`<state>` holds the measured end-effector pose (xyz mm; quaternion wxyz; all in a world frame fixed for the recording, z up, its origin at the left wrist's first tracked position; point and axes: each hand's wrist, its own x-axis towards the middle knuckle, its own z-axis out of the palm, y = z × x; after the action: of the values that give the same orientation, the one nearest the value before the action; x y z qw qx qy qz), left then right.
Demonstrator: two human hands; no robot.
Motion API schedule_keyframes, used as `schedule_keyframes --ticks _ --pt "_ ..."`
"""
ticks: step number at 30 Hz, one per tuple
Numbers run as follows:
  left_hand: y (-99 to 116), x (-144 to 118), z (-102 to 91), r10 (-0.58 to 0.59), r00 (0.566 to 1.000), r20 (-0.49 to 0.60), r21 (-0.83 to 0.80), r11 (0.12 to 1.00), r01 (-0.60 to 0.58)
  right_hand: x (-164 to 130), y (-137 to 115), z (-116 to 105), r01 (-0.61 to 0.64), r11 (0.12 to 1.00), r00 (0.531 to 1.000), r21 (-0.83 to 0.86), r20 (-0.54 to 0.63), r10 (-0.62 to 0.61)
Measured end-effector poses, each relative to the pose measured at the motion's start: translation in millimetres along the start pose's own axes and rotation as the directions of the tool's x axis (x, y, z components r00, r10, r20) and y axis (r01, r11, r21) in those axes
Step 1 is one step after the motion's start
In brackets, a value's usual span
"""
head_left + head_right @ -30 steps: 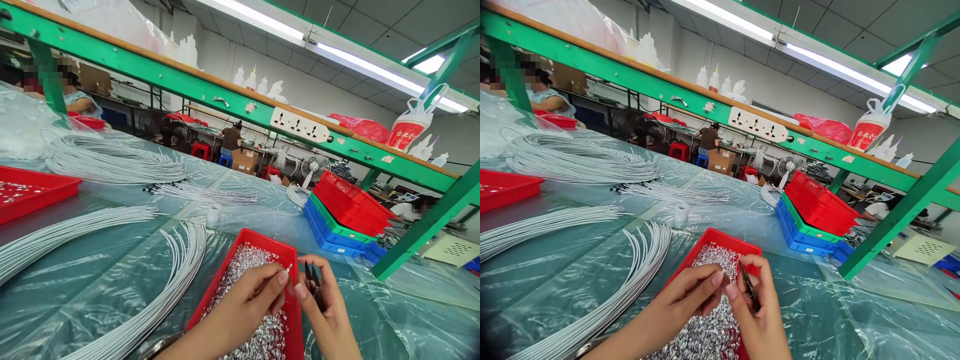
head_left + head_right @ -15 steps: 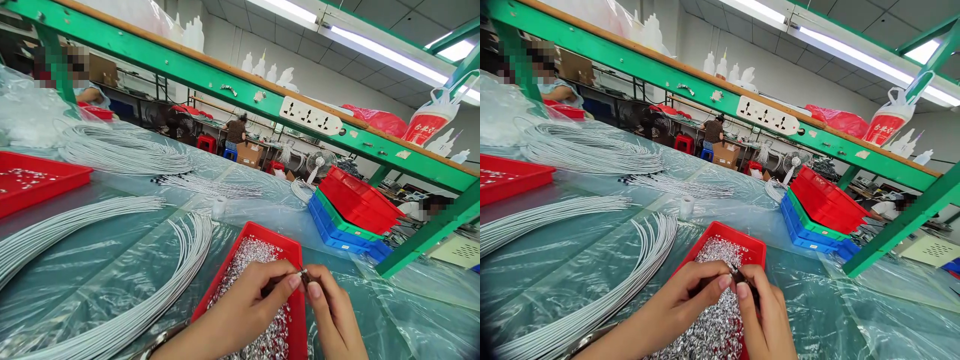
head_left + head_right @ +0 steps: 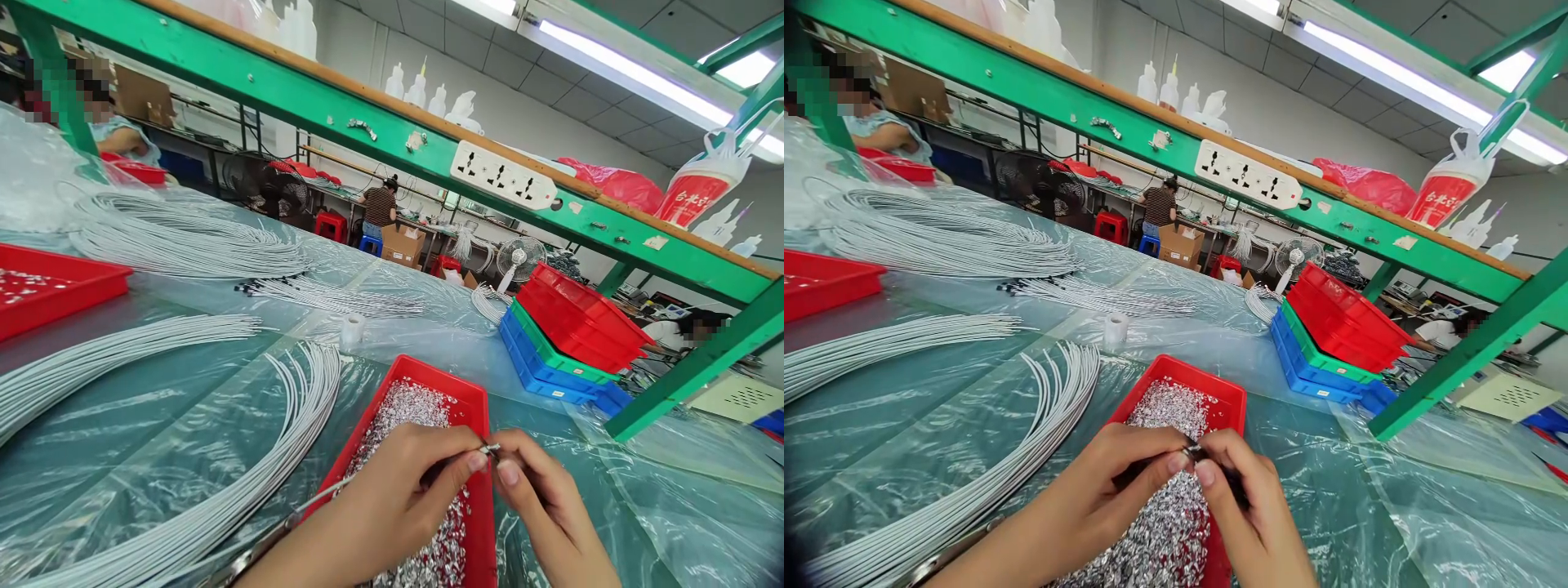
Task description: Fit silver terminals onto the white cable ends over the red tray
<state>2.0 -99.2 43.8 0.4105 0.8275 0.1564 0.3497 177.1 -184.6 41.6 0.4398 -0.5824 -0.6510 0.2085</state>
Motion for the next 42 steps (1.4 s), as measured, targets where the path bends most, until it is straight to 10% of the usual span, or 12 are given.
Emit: schedule_keyframes --ticks 11,21,30,42 --pt "-7 -3 3.9 0.215 0.976 -0.023 0.199 0.958 -0.206 -3 -5 15 0.102 0.989 0.992 0.11 -0.086 -0.093" --pt "9 -21 -4.6 0.031 0.956 -0.293 0.053 0.998 -0.016 16 11 13 0.029 0.983 0.985 0.181 -0.175 0.003" --pt "16 -6 -10.2 -0.084 0.996 0.032 -0.163 0.983 0.088 -7 -13 11 0.182 0.982 0.904 -0.042 -0.386 -0.184" --pt "10 -4 -10.3 -0.057 0.993 0.099 0.069 0.996 0.05 2 -12 4 0.318 0.939 0.921 -0.13 -0.194 -0.339"
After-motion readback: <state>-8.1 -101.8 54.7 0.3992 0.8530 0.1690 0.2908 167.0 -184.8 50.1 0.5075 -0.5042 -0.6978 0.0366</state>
